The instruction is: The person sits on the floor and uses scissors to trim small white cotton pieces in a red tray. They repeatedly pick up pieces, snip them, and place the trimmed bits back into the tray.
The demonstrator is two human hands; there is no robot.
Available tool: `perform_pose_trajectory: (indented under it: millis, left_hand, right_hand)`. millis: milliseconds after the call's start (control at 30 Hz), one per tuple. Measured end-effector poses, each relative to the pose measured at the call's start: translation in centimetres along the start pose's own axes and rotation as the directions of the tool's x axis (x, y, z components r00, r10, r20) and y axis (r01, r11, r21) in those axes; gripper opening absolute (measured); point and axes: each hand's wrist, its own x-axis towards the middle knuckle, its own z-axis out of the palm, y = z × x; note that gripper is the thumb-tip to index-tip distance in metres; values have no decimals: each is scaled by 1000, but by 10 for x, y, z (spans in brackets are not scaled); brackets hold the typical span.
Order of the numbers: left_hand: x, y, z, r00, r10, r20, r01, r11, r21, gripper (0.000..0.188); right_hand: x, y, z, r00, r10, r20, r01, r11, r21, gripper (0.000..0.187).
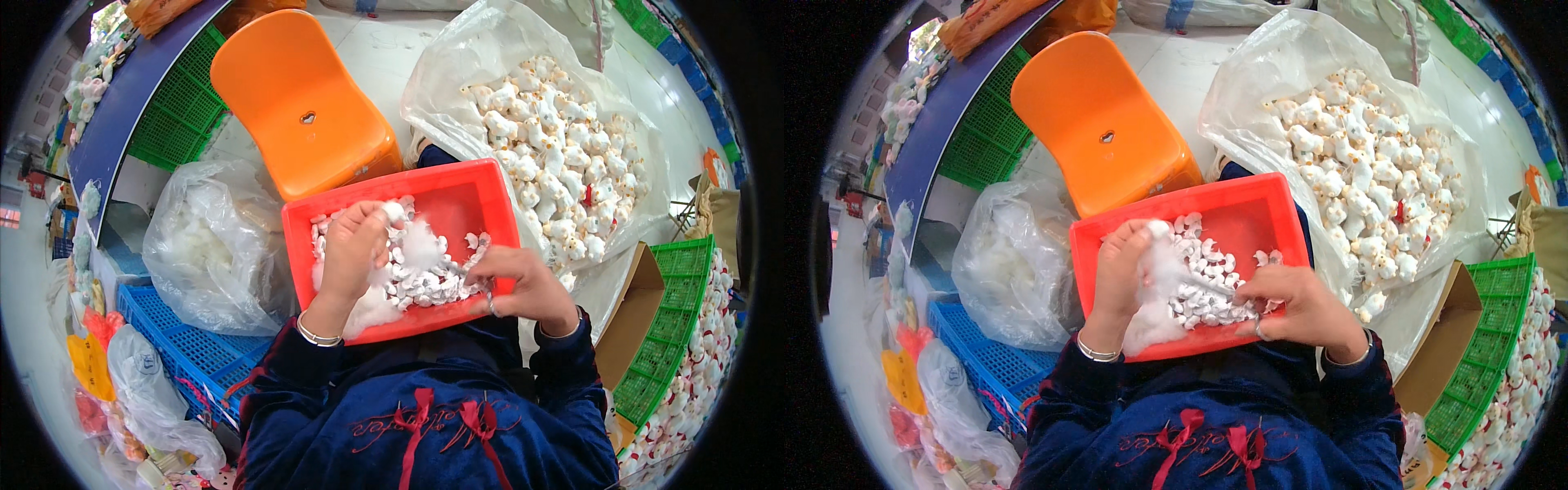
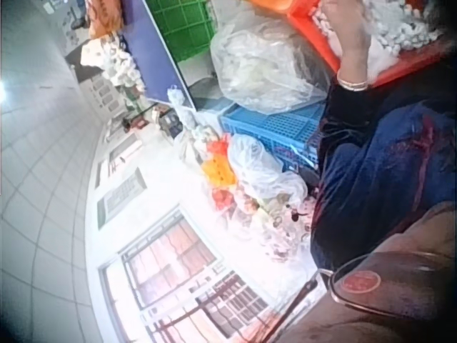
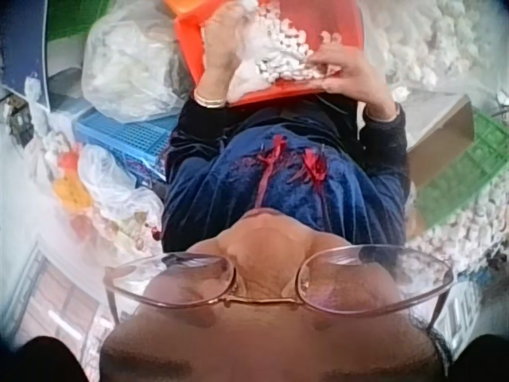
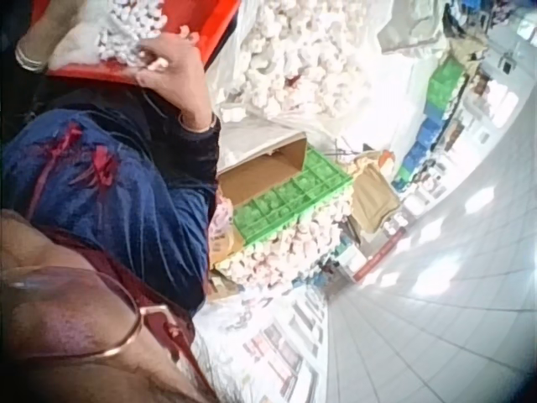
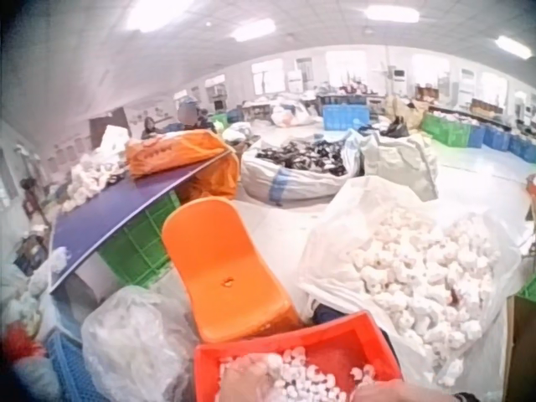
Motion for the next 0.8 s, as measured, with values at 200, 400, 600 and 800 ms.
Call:
perform_pose_trajectory:
  millis: [200, 400, 600, 800]
  left_hand:
    - [-15, 2, 0, 995, -52, 82, 22, 944, 329, 20]
    - [-19, 7, 1, 988, -77, 137, 38, 963, 266, 21]
    - [-20, 10, 5, 977, -102, 185, 37, 945, 326, 18]
    - [-16, 10, 2, 960, -136, 244, 31, 921, 389, 13]
  right_hand:
    - [0, 6, -15, 989, -26, -147, -43, 891, -452, 34]
    - [0, 0, -17, 997, 10, -79, -51, 848, -527, 31]
    - [0, -6, -19, 999, 41, -33, -52, 832, -553, 29]
    - [4, -11, -17, 999, 47, -13, -45, 792, -609, 33]
